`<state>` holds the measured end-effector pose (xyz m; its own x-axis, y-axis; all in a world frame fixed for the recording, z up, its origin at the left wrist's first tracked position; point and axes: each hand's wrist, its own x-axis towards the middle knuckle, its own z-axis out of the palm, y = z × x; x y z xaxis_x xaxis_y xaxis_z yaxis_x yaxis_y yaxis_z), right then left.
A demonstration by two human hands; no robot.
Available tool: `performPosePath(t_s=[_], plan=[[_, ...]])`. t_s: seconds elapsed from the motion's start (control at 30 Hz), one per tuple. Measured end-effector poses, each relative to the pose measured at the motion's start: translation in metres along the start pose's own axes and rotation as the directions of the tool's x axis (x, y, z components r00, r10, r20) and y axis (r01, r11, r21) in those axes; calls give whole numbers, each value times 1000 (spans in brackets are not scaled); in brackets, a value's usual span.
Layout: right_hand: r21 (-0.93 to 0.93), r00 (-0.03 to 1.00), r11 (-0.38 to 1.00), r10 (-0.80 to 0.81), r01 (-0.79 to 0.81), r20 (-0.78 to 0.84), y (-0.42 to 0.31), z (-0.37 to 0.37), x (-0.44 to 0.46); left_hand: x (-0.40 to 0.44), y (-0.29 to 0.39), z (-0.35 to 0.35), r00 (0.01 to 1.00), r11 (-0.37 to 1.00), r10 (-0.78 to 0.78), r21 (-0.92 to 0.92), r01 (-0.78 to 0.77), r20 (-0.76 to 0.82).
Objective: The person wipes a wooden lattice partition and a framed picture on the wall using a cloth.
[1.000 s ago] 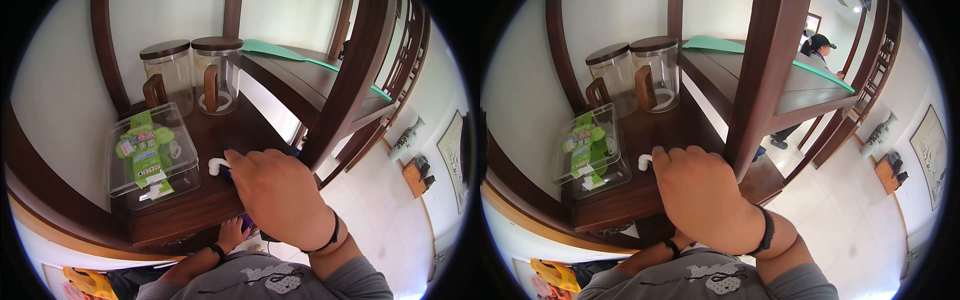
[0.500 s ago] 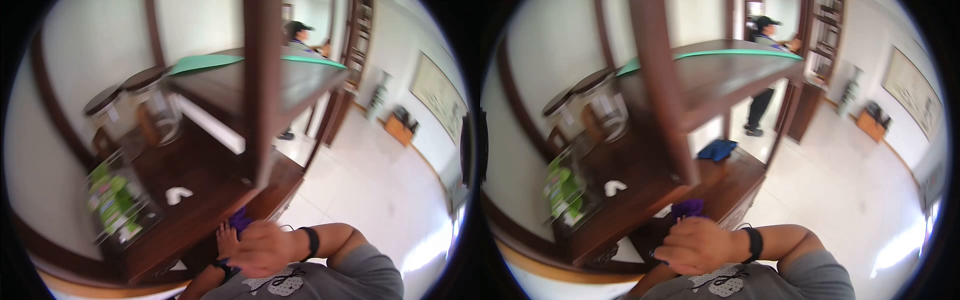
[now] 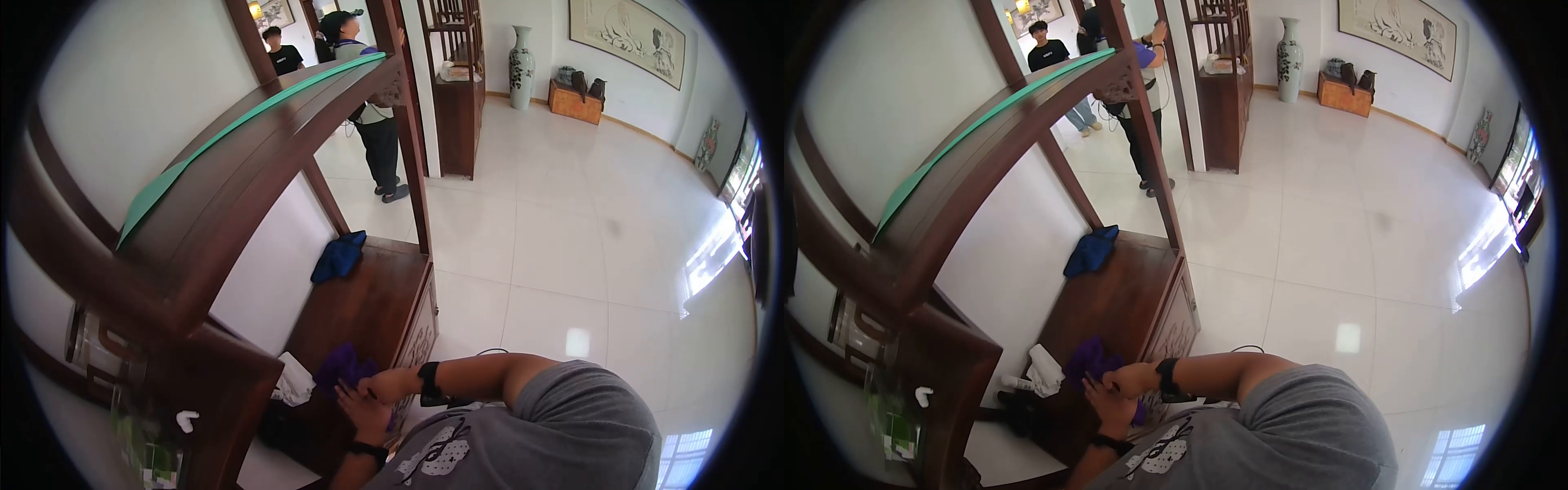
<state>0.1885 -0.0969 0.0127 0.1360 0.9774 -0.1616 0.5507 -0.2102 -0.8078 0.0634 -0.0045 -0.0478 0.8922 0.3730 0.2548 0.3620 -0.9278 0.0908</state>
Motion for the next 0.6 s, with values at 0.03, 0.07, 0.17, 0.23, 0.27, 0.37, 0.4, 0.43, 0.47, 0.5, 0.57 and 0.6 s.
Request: performPosePath(t_s=[0.03, 0.07, 0.17, 0.23, 0.27, 0.37, 0.4, 0.43, 0.47, 0.5, 0.57, 0.6], plan=[[-8, 1000, 1000, 7, -7, -15, 6, -4, -2, 5, 6, -5, 1000, 999, 1, -37, -1, 22], [-9, 999, 999, 34, -35, -31, 15, -9, -2, 11, 14, -11, 999, 997, 2, -75, 2, 46], [5, 995, 995, 96, -96, -39, 24, -18, -3, 25, 29, -13, 991, 998, 18, -70, -9, 130], [9, 989, 990, 140, -139, -41, 18, -44, -19, 40, 40, -8, 988, 998, 37, -65, -27, 147], [27, 989, 990, 143, -142, -43, 27, -48, -22, 47, 47, -7, 988, 996, 46, -77, -35, 146], [48, 990, 992, 121, -117, -75, 66, -56, -23, 68, 65, 0, 975, 996, 78, -56, -68, 206], [33, 990, 995, 97, -94, -106, 77, -60, -26, 76, 71, 4, 968, 996, 89, -42, -81, 237], [14, 988, 997, 73, -72, -139, 88, -65, -27, 83, 76, 10, 969, 993, 112, -50, -103, 219], [25, 984, 997, 70, -66, -161, 100, -69, -29, 91, 81, 17, 971, 990, 135, -58, -126, 199], [37, 981, 997, 67, -62, -184, 109, -75, -31, 99, 87, 18, 971, 987, 158, -66, -149, 180], [47, 973, 996, 90, -82, -213, 126, -88, -36, 116, 104, 20, 969, 984, 172, -72, -162, 177], [46, 969, 993, 119, -112, -218, 126, -99, -43, 126, 114, 21, 967, 982, 185, -80, -173, 173]])
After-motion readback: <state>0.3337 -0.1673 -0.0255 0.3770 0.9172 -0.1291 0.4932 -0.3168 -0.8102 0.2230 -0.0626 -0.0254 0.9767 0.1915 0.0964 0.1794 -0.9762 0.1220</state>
